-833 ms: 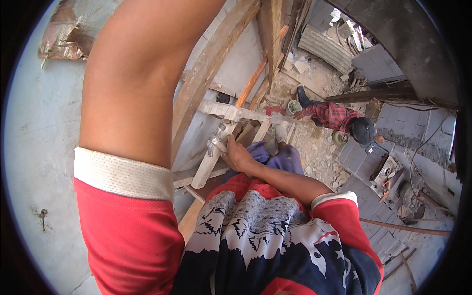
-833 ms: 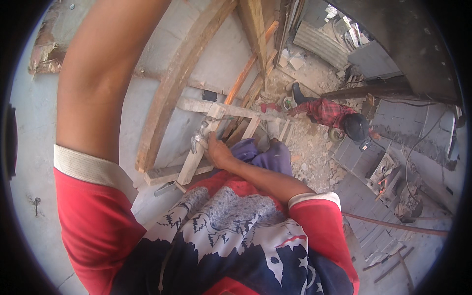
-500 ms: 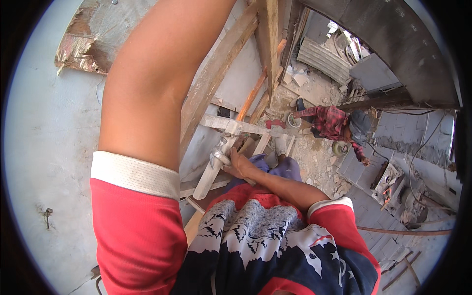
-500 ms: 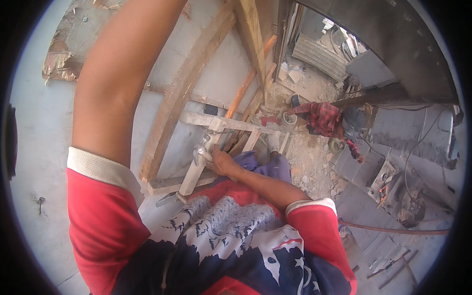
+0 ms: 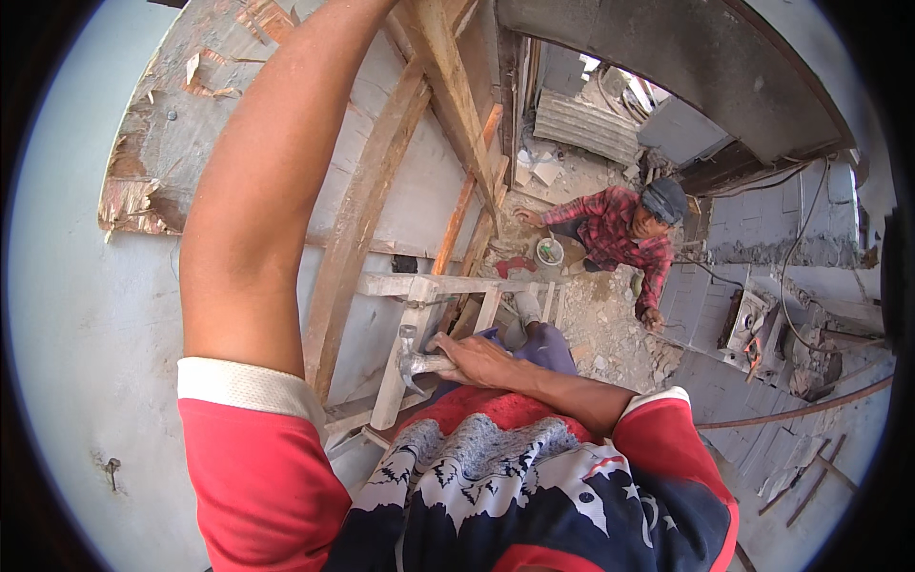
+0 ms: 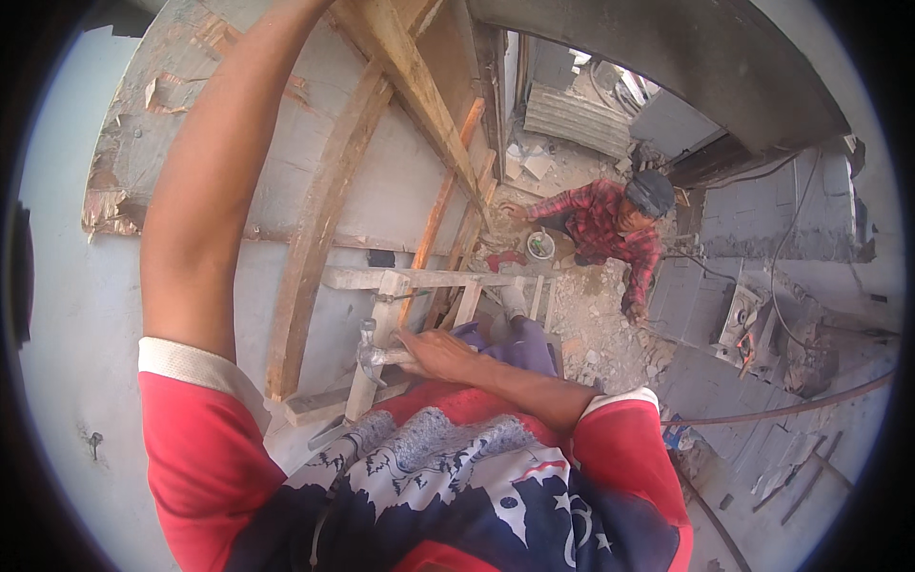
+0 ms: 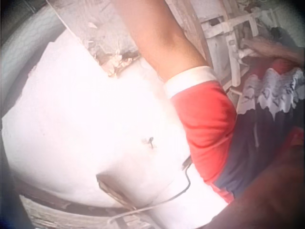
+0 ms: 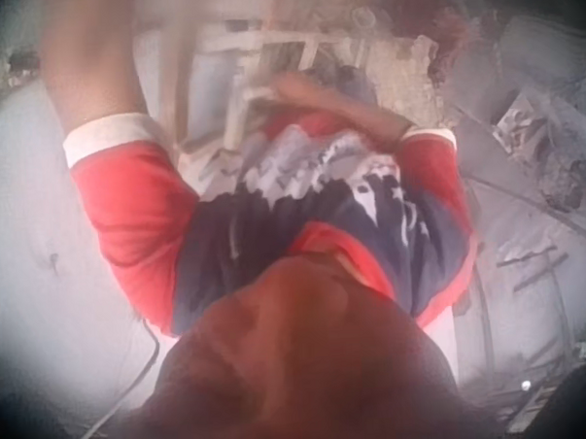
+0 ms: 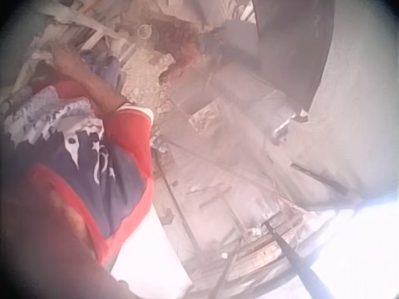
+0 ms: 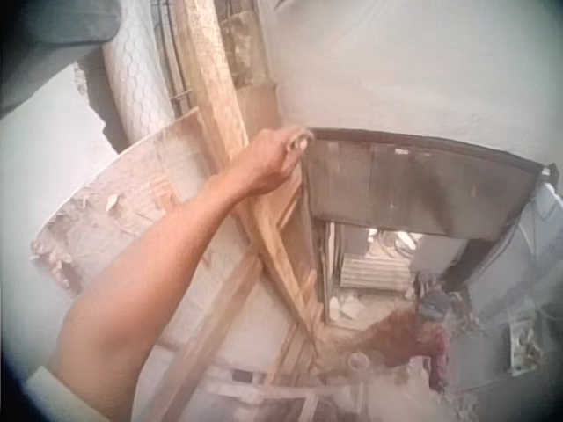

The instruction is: The person hammers nails into a wooden frame attached to a wall, using a hammer and nails. They adjust the position of the wooden pieces and secure them to the wall structure.

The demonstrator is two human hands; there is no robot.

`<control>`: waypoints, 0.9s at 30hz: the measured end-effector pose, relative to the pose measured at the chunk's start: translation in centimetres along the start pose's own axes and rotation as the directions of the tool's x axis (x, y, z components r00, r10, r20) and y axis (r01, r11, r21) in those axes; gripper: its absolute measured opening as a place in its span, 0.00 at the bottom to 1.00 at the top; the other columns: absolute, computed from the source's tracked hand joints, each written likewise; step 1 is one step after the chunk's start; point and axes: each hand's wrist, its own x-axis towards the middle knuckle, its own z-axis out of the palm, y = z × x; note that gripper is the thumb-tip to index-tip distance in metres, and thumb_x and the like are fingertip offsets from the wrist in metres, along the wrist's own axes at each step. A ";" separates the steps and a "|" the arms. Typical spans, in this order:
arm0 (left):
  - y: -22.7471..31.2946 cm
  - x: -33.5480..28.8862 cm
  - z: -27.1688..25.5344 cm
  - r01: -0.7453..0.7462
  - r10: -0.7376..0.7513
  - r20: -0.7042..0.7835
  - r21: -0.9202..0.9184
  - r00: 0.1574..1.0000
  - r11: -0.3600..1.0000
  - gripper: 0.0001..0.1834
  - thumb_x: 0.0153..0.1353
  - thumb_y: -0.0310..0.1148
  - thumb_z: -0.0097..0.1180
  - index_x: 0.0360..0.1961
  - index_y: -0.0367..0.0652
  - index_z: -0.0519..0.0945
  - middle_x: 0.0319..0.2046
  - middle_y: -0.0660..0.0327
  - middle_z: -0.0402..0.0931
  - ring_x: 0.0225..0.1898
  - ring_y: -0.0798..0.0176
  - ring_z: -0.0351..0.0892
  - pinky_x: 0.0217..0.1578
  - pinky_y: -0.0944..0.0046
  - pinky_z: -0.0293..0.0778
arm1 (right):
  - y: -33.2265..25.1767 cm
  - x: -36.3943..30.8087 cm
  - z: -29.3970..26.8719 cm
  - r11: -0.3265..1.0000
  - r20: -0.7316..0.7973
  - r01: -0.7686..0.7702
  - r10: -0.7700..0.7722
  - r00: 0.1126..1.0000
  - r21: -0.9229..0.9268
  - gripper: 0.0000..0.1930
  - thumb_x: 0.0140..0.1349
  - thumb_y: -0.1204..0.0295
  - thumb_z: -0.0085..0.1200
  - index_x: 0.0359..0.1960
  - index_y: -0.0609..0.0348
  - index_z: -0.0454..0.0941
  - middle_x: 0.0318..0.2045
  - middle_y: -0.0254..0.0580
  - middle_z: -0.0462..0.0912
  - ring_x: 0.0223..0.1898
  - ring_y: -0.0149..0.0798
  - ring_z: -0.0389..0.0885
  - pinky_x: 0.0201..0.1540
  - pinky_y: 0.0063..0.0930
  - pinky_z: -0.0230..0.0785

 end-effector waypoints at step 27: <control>3.4 0.8 0.0 0.054 -0.055 0.020 0.084 0.998 0.995 0.15 0.73 0.30 0.48 0.55 0.39 0.81 0.47 0.47 0.85 0.47 0.50 0.85 0.49 0.55 0.77 | 34.8 -4.6 -10.0 0.439 -0.556 -0.740 0.824 0.107 0.509 0.34 0.56 0.66 0.68 0.55 0.80 0.64 0.40 0.63 0.84 0.41 0.50 0.88 0.42 0.41 0.79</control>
